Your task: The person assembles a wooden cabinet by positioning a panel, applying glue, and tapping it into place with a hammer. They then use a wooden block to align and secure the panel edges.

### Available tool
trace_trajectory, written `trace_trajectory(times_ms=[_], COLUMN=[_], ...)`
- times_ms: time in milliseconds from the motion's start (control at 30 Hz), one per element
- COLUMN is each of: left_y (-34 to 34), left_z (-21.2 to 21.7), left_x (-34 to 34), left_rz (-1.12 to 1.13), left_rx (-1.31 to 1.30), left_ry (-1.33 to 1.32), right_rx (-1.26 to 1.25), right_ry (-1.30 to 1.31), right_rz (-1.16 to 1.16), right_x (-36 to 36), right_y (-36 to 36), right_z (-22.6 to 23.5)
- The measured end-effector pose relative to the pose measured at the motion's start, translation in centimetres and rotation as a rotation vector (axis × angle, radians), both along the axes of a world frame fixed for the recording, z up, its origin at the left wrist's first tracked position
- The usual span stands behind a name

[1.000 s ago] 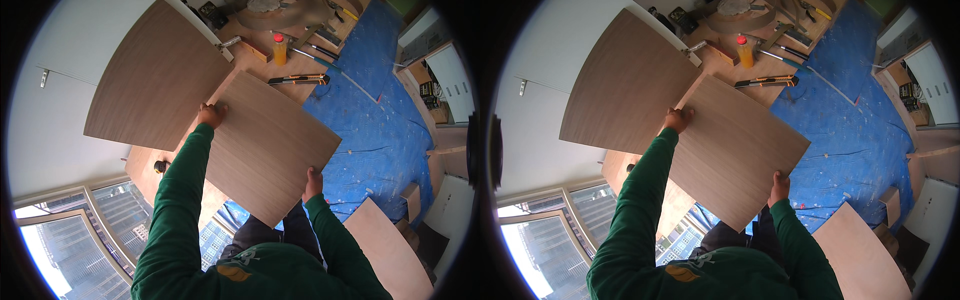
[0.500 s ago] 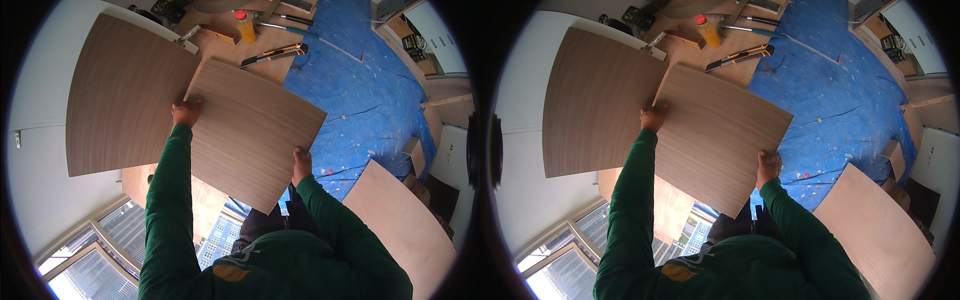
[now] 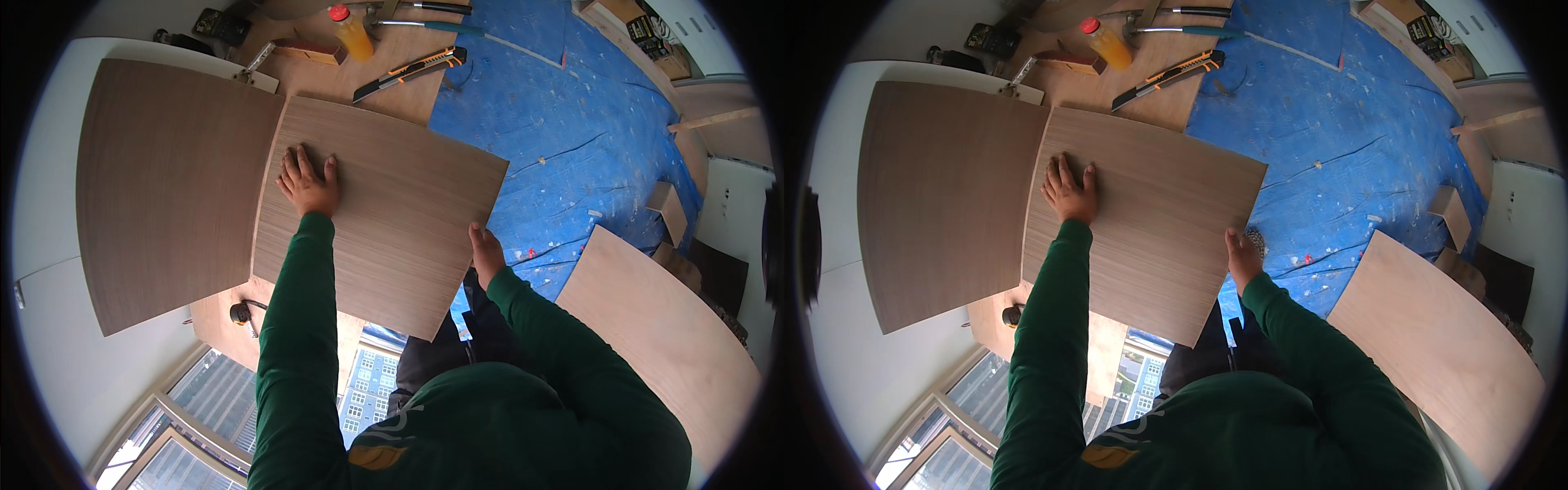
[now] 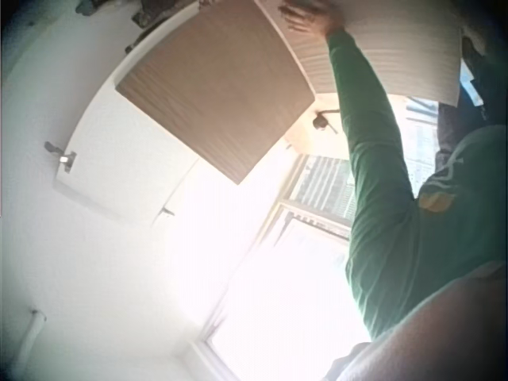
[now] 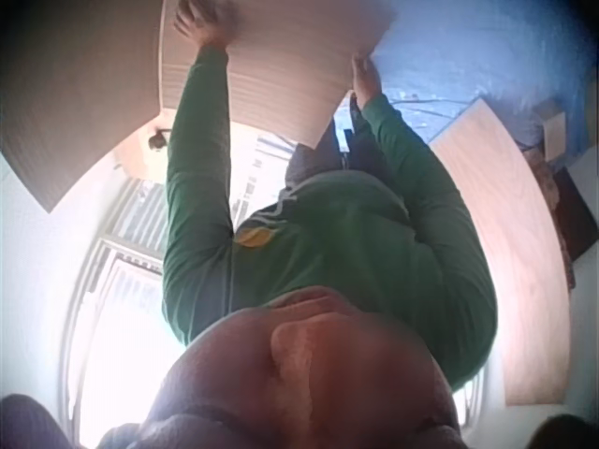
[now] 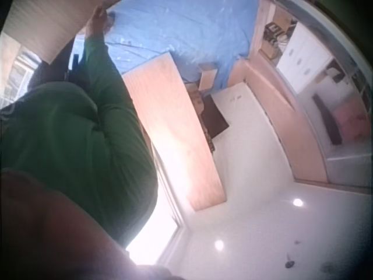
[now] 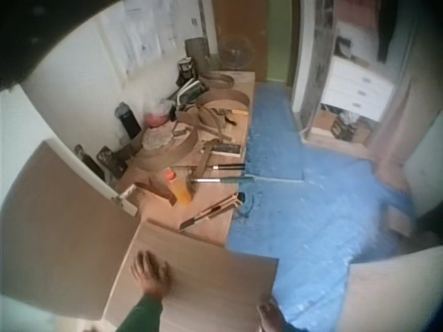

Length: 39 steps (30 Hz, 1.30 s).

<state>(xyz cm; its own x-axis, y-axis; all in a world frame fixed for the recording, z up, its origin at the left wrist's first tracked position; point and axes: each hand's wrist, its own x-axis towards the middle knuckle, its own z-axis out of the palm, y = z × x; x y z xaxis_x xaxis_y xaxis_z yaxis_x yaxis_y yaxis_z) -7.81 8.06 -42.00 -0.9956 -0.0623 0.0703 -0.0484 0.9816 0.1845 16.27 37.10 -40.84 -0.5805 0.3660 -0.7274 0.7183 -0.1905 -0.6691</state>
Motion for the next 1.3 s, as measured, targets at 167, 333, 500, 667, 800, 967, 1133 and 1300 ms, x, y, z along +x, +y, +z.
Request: trace_trajectory(times_ms=[167, 333, 500, 667, 800, 967, 1133, 1300], left_y=[0.0, 0.2, -0.1, -0.5, -0.4, -0.1, 0.1, 0.4], left_z=[-1.0, -0.9, -1.4, -2.1, -2.0, -1.5, -0.6, 0.4], left_x=[0.1, 0.0, -0.2, 0.2, -0.1, 0.0, 0.0, -0.1], left_rz=[0.027, 0.048, 0.023, -0.001, 0.011, 0.042, 0.049, 0.073], left_rx=[-0.026, -0.036, 0.000, 0.043, 0.035, -0.002, -0.043, -0.081], left_ry=[-0.010, -0.025, 0.022, 0.062, 0.058, 0.035, 0.003, -0.088], right_rx=[0.098, 0.175, 0.189, 0.210, 0.540, 0.548, 0.251, 0.279], right_ry=[0.142, 0.152, 0.118, 0.049, 0.172, 0.207, 0.182, 0.020], right_rz=[-0.034, 0.050, 0.087, 0.161, 0.516, 0.508, -0.021, 0.040], right_x=[-3.4, -8.1, -10.4, -10.8, -11.3, -12.7, -14.6, -15.9], right_y=[6.0, 10.4, 11.6, 13.0, 15.2, 16.7, 18.2, 19.0], right_z=[0.4, 0.3, 0.4, 0.2, -1.4, -2.8, -0.4, 0.7])
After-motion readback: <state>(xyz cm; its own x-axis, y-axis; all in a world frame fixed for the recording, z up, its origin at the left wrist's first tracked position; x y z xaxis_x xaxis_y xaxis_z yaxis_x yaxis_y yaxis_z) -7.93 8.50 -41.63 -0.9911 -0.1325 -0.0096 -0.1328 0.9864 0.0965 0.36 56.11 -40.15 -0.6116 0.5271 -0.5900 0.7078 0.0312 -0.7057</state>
